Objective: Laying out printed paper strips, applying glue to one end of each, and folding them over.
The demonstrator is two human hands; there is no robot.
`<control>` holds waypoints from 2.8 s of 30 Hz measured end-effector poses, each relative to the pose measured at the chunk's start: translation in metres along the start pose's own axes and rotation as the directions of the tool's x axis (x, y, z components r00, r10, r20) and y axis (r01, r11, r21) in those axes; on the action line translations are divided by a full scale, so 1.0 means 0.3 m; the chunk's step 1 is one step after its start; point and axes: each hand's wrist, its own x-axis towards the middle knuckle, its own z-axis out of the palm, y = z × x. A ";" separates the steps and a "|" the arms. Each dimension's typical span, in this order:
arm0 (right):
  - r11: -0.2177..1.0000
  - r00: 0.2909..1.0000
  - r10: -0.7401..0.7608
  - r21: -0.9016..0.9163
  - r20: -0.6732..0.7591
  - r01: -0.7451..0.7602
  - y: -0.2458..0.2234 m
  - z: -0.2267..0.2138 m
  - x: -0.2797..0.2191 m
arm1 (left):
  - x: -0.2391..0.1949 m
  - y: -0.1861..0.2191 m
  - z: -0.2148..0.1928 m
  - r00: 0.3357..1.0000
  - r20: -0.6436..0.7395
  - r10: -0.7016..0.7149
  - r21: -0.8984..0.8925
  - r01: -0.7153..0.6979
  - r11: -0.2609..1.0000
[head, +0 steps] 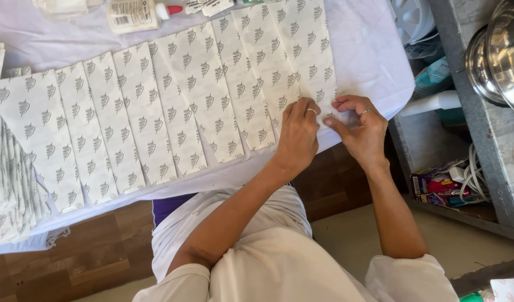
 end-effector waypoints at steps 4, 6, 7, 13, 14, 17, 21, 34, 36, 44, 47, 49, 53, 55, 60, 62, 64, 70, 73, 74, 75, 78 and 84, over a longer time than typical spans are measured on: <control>1.000 0.999 -0.010 0.018 0.034 0.009 0.002 -0.009 -0.005 | -0.004 0.026 -0.042 1.000 -0.023 -0.002 -0.011 0.002 1.000; 1.000 0.999 -0.014 0.009 0.038 0.014 -0.012 -0.016 0.000 | -0.007 0.036 -0.053 0.999 -0.049 0.016 -0.010 -0.016 1.000; 1.000 0.999 -0.014 0.011 0.042 0.014 -0.019 -0.013 -0.007 | -0.028 0.029 -0.060 0.999 -0.049 0.012 -0.009 -0.012 1.000; 0.979 0.980 -0.198 -0.046 0.001 0.197 -0.118 0.044 -0.012 | -0.174 -0.057 -0.162 0.964 -0.185 0.191 -0.096 -0.211 0.973; 0.973 0.970 -0.231 0.013 0.074 0.231 -0.131 0.060 -0.011 | -0.180 -0.070 -0.208 0.970 -0.170 0.176 -0.070 -0.190 0.979; 0.957 0.938 -0.290 0.057 0.189 0.285 -0.114 0.100 -0.022 | -0.189 -0.088 -0.265 0.979 -0.129 0.155 -0.035 -0.161 0.986; 0.942 0.904 -0.324 0.010 0.278 0.335 -0.056 0.109 -0.028 | -0.185 -0.083 -0.261 0.985 -0.106 0.136 -0.033 -0.141 0.990; 0.916 0.881 -0.394 0.029 0.263 0.401 -0.022 0.080 -0.041 | -0.191 -0.106 -0.221 0.967 -0.097 0.234 0.064 -0.229 0.971; 0.914 0.881 -0.398 0.028 0.256 0.405 -0.022 0.080 -0.040 | -0.186 -0.103 -0.218 0.961 -0.110 0.252 0.101 -0.241 0.965; 0.955 0.934 -0.293 0.020 0.205 0.295 -0.032 0.116 -0.045 | -0.172 -0.081 -0.205 0.981 -0.121 0.151 0.064 -0.144 0.987; 0.979 0.963 -0.202 0.048 0.176 0.197 -0.078 0.118 -0.023 | -0.153 -0.080 -0.188 0.995 -0.104 -0.001 -0.022 -0.001 1.000; 0.987 0.974 -0.157 0.064 0.166 0.148 -0.106 0.109 -0.014 | -0.149 -0.082 -0.165 0.991 -0.099 -0.090 -0.077 0.082 0.994; 0.990 0.983 -0.075 0.129 0.170 0.054 -0.136 0.102 0.009 | -0.143 -0.098 -0.149 0.985 -0.092 -0.148 -0.137 0.134 0.981; 0.988 0.981 -0.073 0.149 0.180 0.046 -0.140 0.107 0.019 | -0.139 -0.113 -0.141 0.981 -0.109 -0.160 -0.161 0.142 0.977; 0.994 0.986 -0.110 -0.005 0.126 0.111 -0.134 0.157 0.003 | -0.157 -0.130 -0.124 0.983 -0.142 -0.119 -0.142 0.099 0.985; 0.990 0.983 -0.137 -0.010 0.123 0.139 -0.112 0.166 -0.007 | -0.161 -0.131 -0.119 0.981 -0.155 -0.116 -0.128 0.097 0.987; 0.987 0.980 -0.157 -0.022 0.120 0.161 -0.110 0.161 -0.016 | -0.163 -0.128 -0.116 0.980 -0.163 -0.114 -0.122 0.095 0.988; 0.991 0.972 -0.129 0.001 0.196 0.131 -0.106 0.139 -0.034 | -0.156 -0.110 -0.149 0.987 -0.120 -0.105 -0.088 0.095 0.992; 0.991 0.972 -0.131 -0.001 0.197 0.134 -0.097 0.143 -0.031 | -0.154 -0.117 -0.138 0.987 -0.105 -0.121 -0.098 0.111 0.989; 0.993 0.973 -0.116 0.008 0.198 0.117 -0.099 0.142 -0.028 | -0.155 -0.120 -0.129 0.985 -0.105 -0.138 -0.108 0.126 0.986; 0.995 0.975 -0.102 0.018 0.199 0.100 -0.101 0.141 -0.025 | -0.155 -0.124 -0.121 0.983 -0.104 -0.154 -0.118 0.141 0.983; 0.998 0.977 -0.065 0.038 0.204 0.058 -0.112 0.131 -0.014 | -0.149 -0.117 -0.143 0.978 -0.085 -0.193 -0.162 0.177 0.971; 1.000 0.984 -0.019 0.005 0.179 0.018 -0.083 0.144 -0.014 | -0.140 -0.103 -0.146 0.971 -0.082 -0.226 -0.175 0.209 0.962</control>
